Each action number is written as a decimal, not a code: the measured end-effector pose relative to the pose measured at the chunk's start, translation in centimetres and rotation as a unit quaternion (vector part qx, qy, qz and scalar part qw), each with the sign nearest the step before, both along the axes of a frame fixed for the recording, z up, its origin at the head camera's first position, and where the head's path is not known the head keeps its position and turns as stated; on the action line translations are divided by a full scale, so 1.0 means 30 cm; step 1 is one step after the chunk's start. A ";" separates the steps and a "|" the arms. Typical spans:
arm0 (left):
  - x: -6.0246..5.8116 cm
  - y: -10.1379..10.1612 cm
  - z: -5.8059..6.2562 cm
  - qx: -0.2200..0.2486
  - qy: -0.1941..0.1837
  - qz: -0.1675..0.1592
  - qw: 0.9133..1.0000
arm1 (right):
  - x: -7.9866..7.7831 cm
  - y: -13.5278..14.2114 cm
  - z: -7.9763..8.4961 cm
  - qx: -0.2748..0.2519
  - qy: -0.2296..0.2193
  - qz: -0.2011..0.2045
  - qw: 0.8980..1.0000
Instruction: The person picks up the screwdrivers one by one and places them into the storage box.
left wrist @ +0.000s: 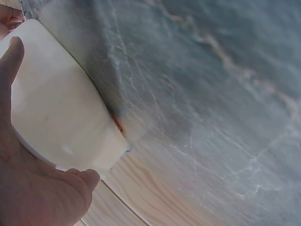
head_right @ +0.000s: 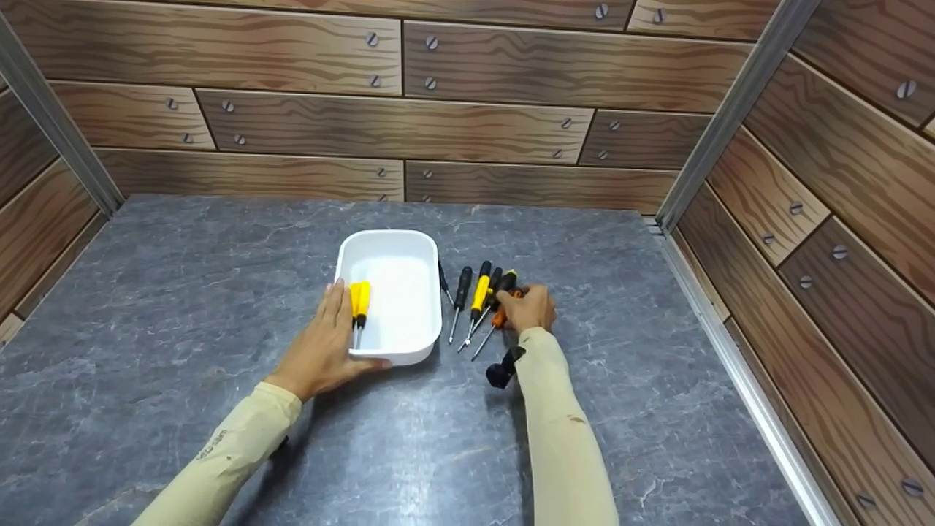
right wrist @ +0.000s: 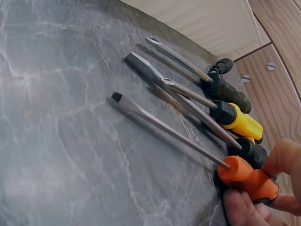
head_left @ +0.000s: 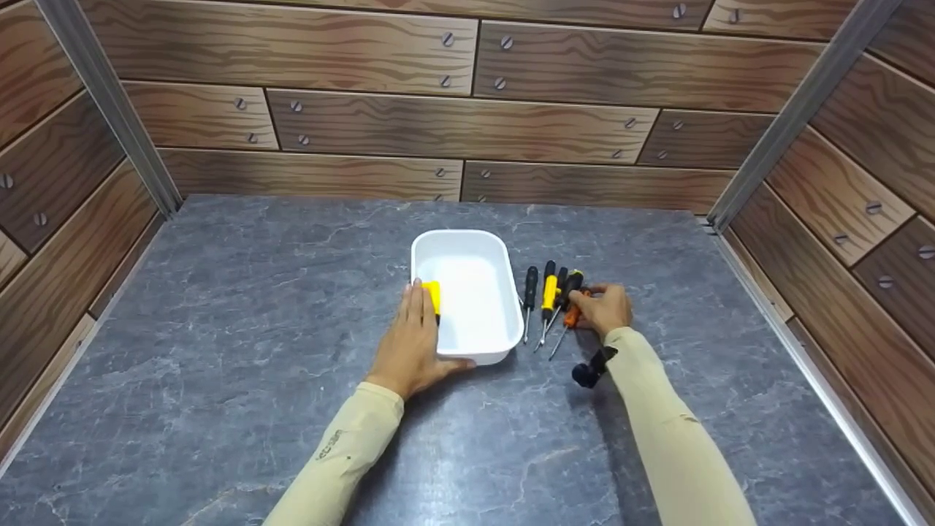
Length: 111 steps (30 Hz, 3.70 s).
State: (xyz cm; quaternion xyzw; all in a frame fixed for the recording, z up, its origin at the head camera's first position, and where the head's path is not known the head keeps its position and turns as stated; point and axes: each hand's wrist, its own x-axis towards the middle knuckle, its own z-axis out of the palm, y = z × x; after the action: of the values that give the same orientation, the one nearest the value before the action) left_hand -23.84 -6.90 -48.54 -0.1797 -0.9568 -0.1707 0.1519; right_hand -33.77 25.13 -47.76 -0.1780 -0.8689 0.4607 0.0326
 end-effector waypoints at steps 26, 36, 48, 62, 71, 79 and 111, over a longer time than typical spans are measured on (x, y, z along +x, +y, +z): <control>-0.007 -0.024 0.002 -0.007 0.000 0.005 1.000 | -0.047 -0.170 0.193 -0.161 0.099 0.075 0.979; -0.011 -0.013 -0.006 0.005 0.012 0.001 1.000 | -0.051 -0.346 0.228 -0.211 0.096 0.147 0.962; -0.003 0.003 0.005 0.004 -0.029 0.008 1.000 | -0.046 -0.529 0.176 -0.159 0.066 0.233 0.957; -0.007 0.010 0.001 -0.015 -0.060 0.006 0.998 | -0.043 -0.596 0.094 0.021 0.035 0.256 0.966; -0.019 0.001 0.012 -0.026 -0.068 0.009 0.997 | -0.045 -0.622 0.080 0.100 0.034 0.252 0.962; -0.019 0.006 0.008 -0.030 -0.046 0.002 0.999 | -0.045 -0.603 0.054 0.075 0.007 0.241 0.968; -0.017 -0.003 0.009 0.001 -0.037 0.007 0.999 | -0.025 -0.523 0.196 -0.043 0.170 0.235 0.956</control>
State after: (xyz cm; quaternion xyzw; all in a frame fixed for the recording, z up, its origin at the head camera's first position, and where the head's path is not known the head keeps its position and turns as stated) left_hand -24.34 -6.99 -48.25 -0.1664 -0.9629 -0.1772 0.1174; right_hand -34.50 9.43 -41.87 0.1109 -0.8471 0.5158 0.0631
